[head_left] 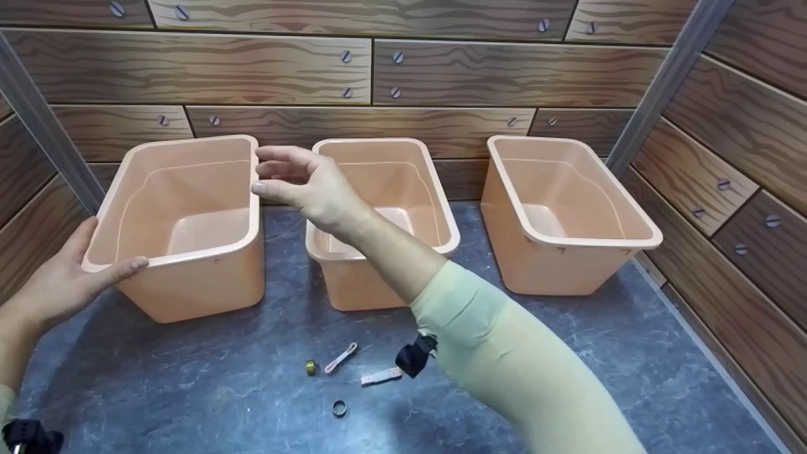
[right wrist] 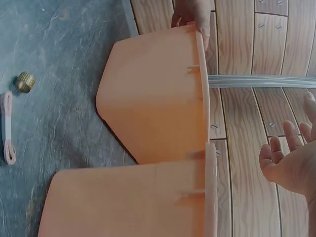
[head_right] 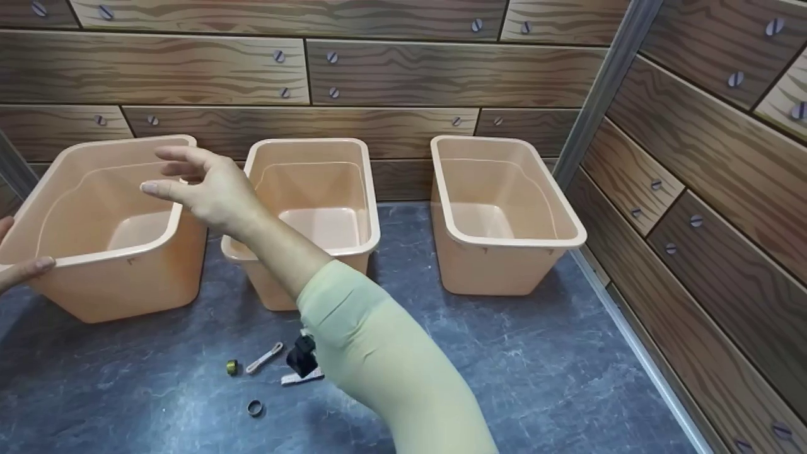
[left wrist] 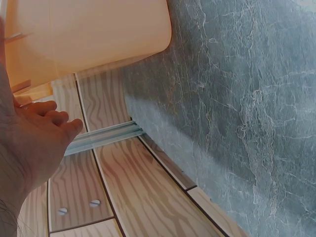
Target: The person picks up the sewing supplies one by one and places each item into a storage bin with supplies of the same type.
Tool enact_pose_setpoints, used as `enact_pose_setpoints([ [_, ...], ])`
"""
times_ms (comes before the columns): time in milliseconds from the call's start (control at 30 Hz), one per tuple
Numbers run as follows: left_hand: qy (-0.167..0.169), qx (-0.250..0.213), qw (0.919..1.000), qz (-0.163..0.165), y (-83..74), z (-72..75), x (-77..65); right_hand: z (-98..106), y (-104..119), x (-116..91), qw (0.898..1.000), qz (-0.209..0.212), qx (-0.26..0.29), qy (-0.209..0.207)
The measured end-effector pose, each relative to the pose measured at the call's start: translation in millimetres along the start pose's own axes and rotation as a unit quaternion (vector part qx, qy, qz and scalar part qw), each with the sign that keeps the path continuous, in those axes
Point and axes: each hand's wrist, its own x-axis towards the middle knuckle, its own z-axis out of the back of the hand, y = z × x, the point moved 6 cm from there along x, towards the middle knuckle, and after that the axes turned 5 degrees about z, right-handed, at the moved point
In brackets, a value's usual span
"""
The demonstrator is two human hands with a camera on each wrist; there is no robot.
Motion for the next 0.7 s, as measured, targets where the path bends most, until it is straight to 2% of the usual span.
enact_pose_setpoints([
  [133,0.0,-0.003,1.0,-0.003,-0.4,-0.5,-1.3,8.1,4.7,-7.5,1.0,0.009,-0.003,0.008],
  [400,-0.007,-0.02,0.9996,-0.021,-5.2,-0.4,-0.5,30.3,21.5,-20.6,1.0,0.026,-0.017,-0.003],
  [700,-0.01,-0.002,0.9998,-0.015,-10.8,-0.4,-4.2,46.3,35.4,-35.6,0.999,0.039,0.002,-0.009],
])
